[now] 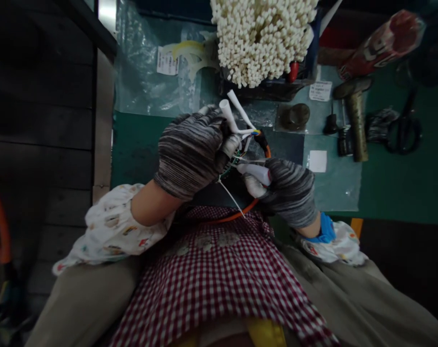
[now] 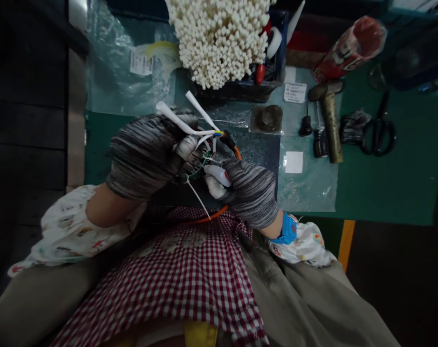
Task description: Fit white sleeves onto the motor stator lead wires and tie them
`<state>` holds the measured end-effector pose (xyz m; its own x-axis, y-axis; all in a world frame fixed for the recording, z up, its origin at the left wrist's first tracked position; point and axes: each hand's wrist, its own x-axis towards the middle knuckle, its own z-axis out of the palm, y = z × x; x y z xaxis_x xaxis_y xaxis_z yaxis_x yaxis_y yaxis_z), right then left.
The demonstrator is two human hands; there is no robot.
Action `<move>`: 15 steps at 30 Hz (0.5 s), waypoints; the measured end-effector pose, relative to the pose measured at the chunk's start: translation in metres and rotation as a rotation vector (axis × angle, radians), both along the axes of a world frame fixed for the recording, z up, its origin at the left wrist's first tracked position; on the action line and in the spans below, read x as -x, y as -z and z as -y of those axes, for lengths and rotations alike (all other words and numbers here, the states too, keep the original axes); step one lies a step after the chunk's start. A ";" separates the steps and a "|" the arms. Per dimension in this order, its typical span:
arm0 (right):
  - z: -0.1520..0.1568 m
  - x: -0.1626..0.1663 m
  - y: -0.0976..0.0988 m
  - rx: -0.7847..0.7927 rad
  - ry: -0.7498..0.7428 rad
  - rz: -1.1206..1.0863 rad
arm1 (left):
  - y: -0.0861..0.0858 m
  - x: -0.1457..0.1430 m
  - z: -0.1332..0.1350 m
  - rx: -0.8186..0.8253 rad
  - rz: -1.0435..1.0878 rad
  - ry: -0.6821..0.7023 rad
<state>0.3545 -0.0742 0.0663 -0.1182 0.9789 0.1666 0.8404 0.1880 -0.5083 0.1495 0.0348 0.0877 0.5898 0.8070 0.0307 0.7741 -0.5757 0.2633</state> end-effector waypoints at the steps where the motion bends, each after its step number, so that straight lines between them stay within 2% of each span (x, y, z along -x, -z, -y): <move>1: -0.002 0.000 0.000 -0.020 0.029 0.009 | -0.004 -0.005 -0.002 0.010 -0.047 -0.020; 5: -0.010 -0.001 0.003 -0.030 0.144 0.128 | -0.019 -0.027 -0.010 0.100 -0.218 -0.085; 8: -0.014 -0.001 0.005 0.054 0.148 0.208 | -0.025 -0.038 -0.018 0.124 -0.220 -0.098; 11: -0.014 -0.001 0.005 0.140 0.166 0.171 | -0.025 -0.042 -0.024 0.155 -0.194 -0.110; 15: -0.007 -0.003 0.011 0.057 0.215 0.027 | -0.025 -0.044 -0.027 0.172 -0.141 -0.144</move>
